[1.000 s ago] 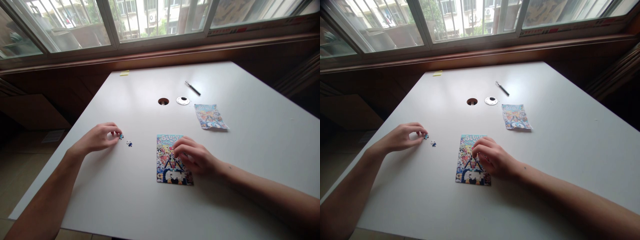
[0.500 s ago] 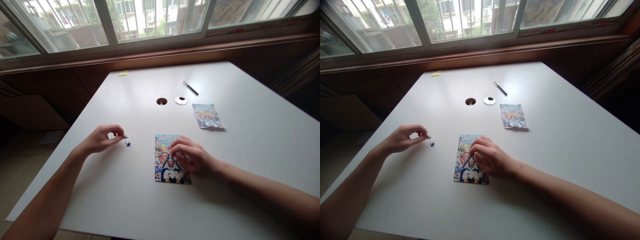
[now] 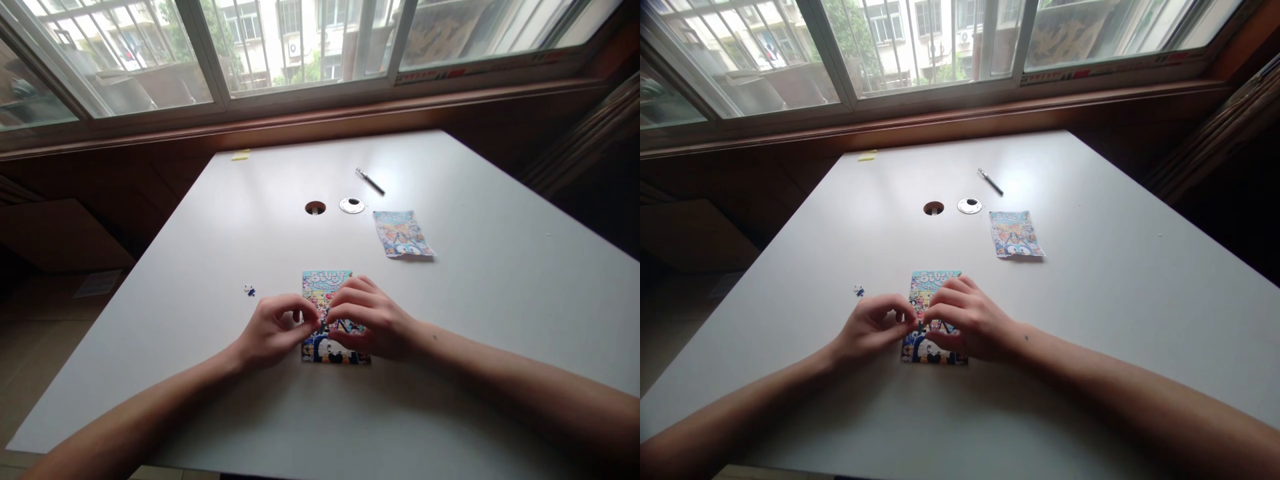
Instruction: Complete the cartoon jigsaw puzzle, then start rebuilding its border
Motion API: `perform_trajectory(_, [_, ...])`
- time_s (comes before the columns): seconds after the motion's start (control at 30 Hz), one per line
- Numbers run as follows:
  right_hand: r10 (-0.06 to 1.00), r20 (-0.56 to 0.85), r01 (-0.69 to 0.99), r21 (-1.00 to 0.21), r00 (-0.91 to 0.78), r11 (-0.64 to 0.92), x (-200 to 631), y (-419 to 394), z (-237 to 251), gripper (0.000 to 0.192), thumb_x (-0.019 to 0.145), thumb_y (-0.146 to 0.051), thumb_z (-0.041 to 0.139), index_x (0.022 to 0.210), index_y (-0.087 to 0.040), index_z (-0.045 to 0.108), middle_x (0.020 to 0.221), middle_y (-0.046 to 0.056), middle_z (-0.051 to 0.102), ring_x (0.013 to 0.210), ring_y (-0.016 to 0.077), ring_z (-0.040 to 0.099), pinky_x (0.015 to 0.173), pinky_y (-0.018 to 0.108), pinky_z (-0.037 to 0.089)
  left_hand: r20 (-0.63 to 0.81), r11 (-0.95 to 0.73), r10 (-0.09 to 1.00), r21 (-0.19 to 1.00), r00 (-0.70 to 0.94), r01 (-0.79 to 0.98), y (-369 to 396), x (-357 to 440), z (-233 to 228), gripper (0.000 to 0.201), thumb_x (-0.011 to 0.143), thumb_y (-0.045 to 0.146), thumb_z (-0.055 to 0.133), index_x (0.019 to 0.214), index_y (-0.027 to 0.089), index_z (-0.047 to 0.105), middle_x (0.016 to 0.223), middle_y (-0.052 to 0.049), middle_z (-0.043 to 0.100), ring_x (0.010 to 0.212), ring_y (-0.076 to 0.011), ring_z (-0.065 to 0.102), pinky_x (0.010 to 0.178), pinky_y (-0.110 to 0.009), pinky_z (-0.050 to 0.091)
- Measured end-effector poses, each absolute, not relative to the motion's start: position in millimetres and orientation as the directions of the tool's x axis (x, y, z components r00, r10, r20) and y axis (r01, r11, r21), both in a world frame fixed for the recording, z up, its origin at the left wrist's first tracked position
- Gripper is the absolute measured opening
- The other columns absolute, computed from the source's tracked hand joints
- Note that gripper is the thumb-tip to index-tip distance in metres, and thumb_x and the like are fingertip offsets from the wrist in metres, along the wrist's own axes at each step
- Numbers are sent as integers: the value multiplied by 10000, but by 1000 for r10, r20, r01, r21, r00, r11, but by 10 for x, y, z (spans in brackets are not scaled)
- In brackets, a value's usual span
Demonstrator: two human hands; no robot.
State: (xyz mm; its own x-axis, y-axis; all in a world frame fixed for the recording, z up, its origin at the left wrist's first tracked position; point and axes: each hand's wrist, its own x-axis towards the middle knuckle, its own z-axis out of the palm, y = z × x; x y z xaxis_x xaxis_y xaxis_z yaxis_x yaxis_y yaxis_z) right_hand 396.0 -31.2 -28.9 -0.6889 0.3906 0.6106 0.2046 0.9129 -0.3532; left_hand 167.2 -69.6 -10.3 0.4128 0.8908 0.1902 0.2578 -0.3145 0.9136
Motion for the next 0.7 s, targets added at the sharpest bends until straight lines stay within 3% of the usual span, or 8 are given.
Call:
perform_trajectory(0.4, [250, 623, 241, -101, -741, 965, 3949, -349, -194, 111, 892, -236, 652, 970, -189, 589, 845, 29, 677, 814, 177, 559, 750, 352, 391, 193, -330, 882, 904, 429, 272, -714, 1690, -118, 64, 868, 181, 653, 834, 138, 686, 777, -52, 701, 688, -132, 616, 628, -244, 478])
perform_trajectory(0.47, [277, 613, 244, -139, -740, 960, 3953, -344, -193, 105, 890, -225, 639, 979, -197, 591, 853, 29, 681, 819, 177, 554, 759, 352, 390, 228, -379, 870, 877, 438, 297, -714, 1689, -121, 56, 874, 190, 652, 888, 147, 686, 828, -58, 699, 746, -145, 630, 688, -264, 502])
perform_trajectory(0.57, [350, 558, 220, -288, -752, 932, 3987, -303, -198, 96, 868, -217, 630, 959, -211, 601, 871, 30, 680, 824, 177, 543, 780, 353, 384, 336, -503, 827, 799, 450, 328, -718, 1681, -137, 124, 862, 166, 649, 984, 161, 666, 973, -87, 677, 908, -182, 630, 834, -324, 521])
perform_trajectory(0.7, [370, 410, 135, -499, -834, 856, 4058, -237, -193, 84, 819, -232, 656, 890, -212, 615, 808, 15, 658, 778, 163, 510, 793, 338, 371, 444, -697, 675, 647, 589, 311, -742, 1646, -186, 153, 820, 90, 615, 939, 179, 653, 977, -82, 657, 934, -193, 592, 863, -350, 516])
